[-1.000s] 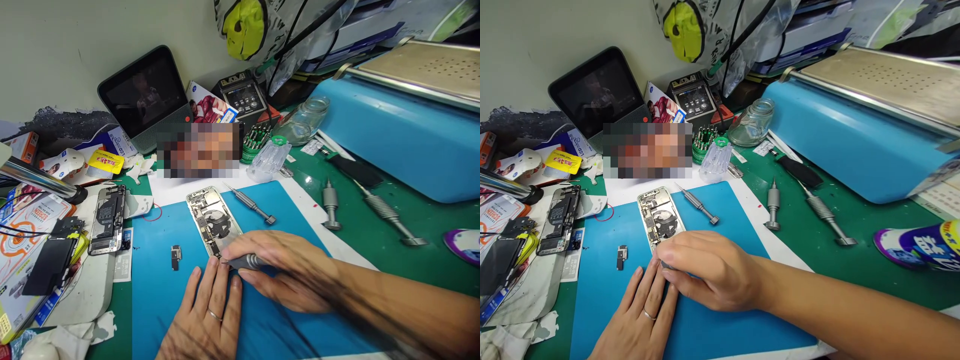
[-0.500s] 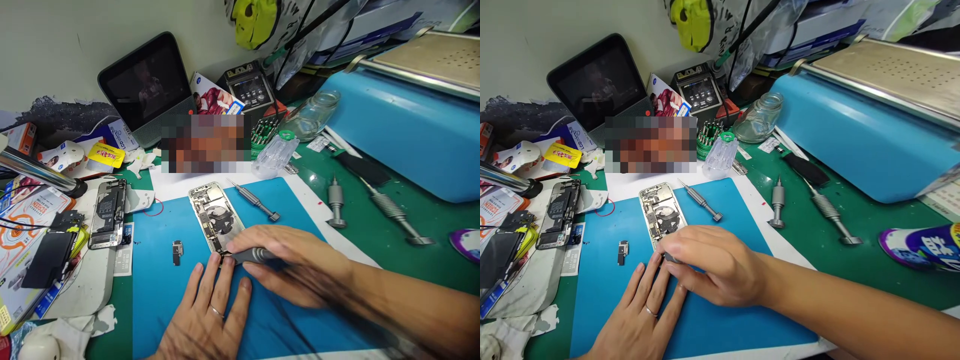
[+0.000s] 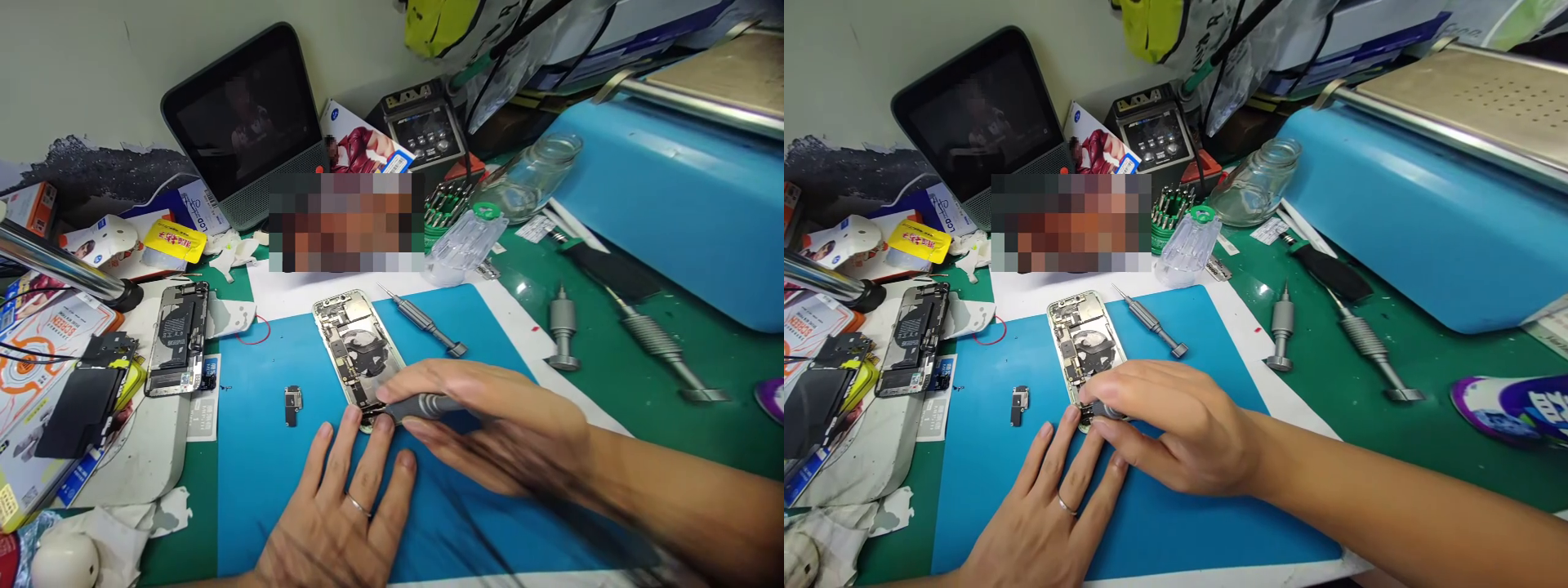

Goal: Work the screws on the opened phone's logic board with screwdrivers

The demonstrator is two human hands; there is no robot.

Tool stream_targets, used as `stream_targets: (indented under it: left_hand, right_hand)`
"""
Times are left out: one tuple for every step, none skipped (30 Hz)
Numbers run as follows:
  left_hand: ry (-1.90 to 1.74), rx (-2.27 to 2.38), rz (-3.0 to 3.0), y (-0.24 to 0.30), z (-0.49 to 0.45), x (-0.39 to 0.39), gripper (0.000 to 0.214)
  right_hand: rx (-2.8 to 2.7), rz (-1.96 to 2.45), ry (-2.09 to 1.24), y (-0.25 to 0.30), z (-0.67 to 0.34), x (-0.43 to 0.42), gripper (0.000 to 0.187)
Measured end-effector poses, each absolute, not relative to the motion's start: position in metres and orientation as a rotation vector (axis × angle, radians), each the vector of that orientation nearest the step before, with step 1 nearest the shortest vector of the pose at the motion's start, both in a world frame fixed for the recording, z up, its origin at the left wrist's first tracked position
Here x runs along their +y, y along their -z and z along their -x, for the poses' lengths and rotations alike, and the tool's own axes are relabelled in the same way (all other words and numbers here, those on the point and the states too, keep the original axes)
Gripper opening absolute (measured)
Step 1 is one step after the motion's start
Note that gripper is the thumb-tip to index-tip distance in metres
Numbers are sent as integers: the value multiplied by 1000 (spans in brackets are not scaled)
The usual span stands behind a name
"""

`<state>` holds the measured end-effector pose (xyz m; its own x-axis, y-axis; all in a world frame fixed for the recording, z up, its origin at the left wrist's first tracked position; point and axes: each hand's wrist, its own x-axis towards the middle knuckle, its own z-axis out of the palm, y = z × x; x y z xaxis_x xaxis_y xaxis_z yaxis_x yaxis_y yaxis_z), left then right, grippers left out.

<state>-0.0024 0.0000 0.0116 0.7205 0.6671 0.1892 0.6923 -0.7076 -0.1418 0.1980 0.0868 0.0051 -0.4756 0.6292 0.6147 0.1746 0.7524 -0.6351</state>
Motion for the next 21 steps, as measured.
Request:
stream_targets:
  left_hand:
    - [179, -1089, 2723, -12, 2, 0, 45]
    - [173, -1088, 2723, -12, 2, 0, 45]
    - [165, -1083, 2725, -13, 2, 0, 44]
    - [152, -1076, 2728, -13, 2, 0, 43]
    - [142, -1065, 2732, -13, 2, 1, 43]
    - [136, -1055, 2734, -13, 2, 1, 42]
    - [129, -1047, 2737, -13, 2, 1, 42]
    - [122, -1045, 2738, -13, 2, 1, 43]
    - [119, -1044, 2739, -13, 2, 0, 44]
    - [114, -1045, 2741, -12, 3, 0, 46]
    - [108, -1045, 2743, -12, 3, 0, 47]
    - [99, -1047, 2746, -12, 3, -1, 49]
    - [99, -1048, 2749, -12, 4, -1, 49]
    - [103, -1051, 2751, -12, 4, -1, 49]
    - [109, -1054, 2755, -12, 4, -1, 50]
    - [114, -1058, 2758, -12, 4, -1, 50]
    - [120, -1056, 2760, -12, 4, -1, 50]
    - [116, -1054, 2760, -12, 4, -1, 51]
    - [109, -1049, 2760, -12, 4, -1, 51]
    - [99, -1044, 2760, -12, 4, -1, 52]
    - [94, -1040, 2762, -12, 4, 0, 52]
  right_hand:
    - [-2012, 541, -594, -6, -197, 88, 58]
    - [-2006, 520, -581, -7, -197, 88, 64]
    - [-2009, 506, -570, -8, -197, 89, 68]
    - [-2027, 513, -574, -9, -197, 89, 70]
    - [-2050, 509, -581, -9, -197, 89, 70]
    - [-2073, 495, -581, -9, -197, 89, 69]
    - [-2093, 485, -581, -9, -197, 89, 67]
    - [-2111, 478, -586, -8, -197, 88, 65]
    - [-2125, 474, -590, -8, -197, 89, 65]
    - [-2134, 471, -591, -7, -197, 89, 65]
    - [-2140, 472, -588, -7, -196, 89, 65]
    - [-2148, 471, -587, -6, -196, 89, 65]
    - [-2151, 466, -583, -6, -196, 89, 66]
    - [-2151, 462, -575, -6, -196, 90, 66]
    - [-2153, 462, -569, -6, -196, 90, 67]
    - [-2156, 457, -566, -6, -196, 90, 68]
    - [-2160, 454, -565, -6, -196, 90, 70]
    - [-2162, 450, -566, -6, -196, 90, 72]
    - [-2164, 450, -564, -6, -196, 90, 73]
    - [-2164, 452, -565, -6, -196, 90, 74]
    - [-2156, 451, -564, -6, -196, 90, 74]
